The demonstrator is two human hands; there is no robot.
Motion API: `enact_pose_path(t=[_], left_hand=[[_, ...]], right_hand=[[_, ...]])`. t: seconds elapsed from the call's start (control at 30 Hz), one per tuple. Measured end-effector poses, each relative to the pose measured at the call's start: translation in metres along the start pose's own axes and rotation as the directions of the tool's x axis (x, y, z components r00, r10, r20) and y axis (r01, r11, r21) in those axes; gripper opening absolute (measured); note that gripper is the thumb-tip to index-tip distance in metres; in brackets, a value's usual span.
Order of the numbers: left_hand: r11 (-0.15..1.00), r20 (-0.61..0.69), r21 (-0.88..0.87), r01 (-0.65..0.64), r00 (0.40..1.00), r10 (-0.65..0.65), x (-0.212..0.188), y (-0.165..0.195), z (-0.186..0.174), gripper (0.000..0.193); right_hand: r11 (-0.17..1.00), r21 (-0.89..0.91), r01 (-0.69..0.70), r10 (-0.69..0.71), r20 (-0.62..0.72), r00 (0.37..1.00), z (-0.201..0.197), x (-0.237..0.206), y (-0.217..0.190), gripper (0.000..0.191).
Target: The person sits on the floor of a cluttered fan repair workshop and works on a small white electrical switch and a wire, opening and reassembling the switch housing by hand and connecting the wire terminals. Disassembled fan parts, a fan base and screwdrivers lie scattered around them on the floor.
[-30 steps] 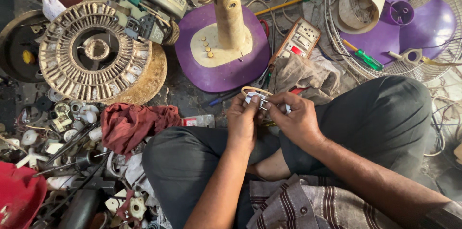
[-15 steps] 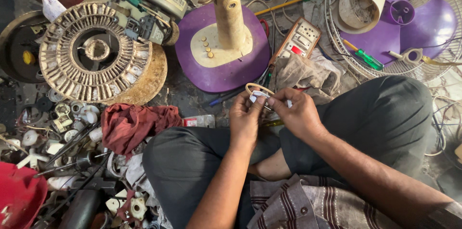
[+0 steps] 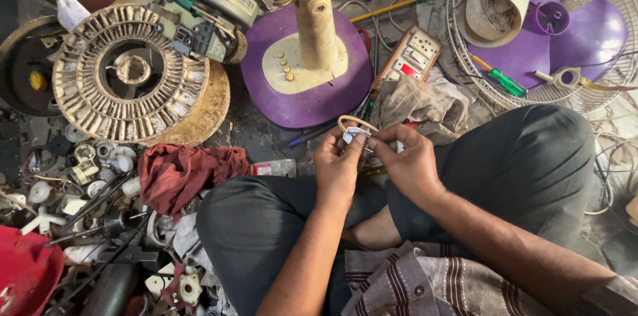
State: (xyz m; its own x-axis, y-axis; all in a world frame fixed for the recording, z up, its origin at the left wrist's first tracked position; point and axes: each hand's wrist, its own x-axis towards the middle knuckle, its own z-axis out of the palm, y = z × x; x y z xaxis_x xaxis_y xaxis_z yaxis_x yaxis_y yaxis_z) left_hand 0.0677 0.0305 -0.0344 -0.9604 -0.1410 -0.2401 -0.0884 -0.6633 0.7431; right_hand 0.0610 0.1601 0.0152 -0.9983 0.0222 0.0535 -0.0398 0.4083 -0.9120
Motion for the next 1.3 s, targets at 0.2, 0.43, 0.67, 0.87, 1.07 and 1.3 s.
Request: enact_pose_path(t=[0.2,0.43,0.67,0.87,1.07,1.3], left_hand=[[0.999,-0.050,0.023,-0.041,0.998,0.042,0.002,-0.001,-0.001,0.018],[0.999,-0.036,0.024,-0.044,0.998,0.045,0.005,-0.010,-0.003,0.019],[0.989,-0.026,0.119,-0.087,0.996,0.090,0.007,-0.016,-0.005,0.019],[0.985,-0.127,0.123,0.120,0.986,-0.104,0.013,0.002,-0.014,0.023],[0.970,-0.143,0.220,0.100,0.987,-0.069,0.018,0.020,-0.009,0.045],[0.918,-0.115,0.396,0.011,0.993,0.038,0.025,0.042,-0.027,0.045]], right_hand=[[0.854,0.376,-0.361,0.309,0.193,0.931,-0.003,-0.002,0.009,0.022],[0.876,0.308,-0.371,0.324,0.194,0.926,-0.003,0.000,0.002,0.028],[0.868,0.340,-0.362,0.297,0.228,0.927,0.002,0.004,0.017,0.029],[0.821,0.485,-0.302,0.276,0.127,0.953,-0.020,0.029,0.024,0.028],[0.950,0.266,-0.161,0.151,0.057,0.987,-0.034,0.067,-0.006,0.034],[0.918,0.295,-0.265,0.237,0.129,0.963,-0.034,0.089,-0.015,0.022]])
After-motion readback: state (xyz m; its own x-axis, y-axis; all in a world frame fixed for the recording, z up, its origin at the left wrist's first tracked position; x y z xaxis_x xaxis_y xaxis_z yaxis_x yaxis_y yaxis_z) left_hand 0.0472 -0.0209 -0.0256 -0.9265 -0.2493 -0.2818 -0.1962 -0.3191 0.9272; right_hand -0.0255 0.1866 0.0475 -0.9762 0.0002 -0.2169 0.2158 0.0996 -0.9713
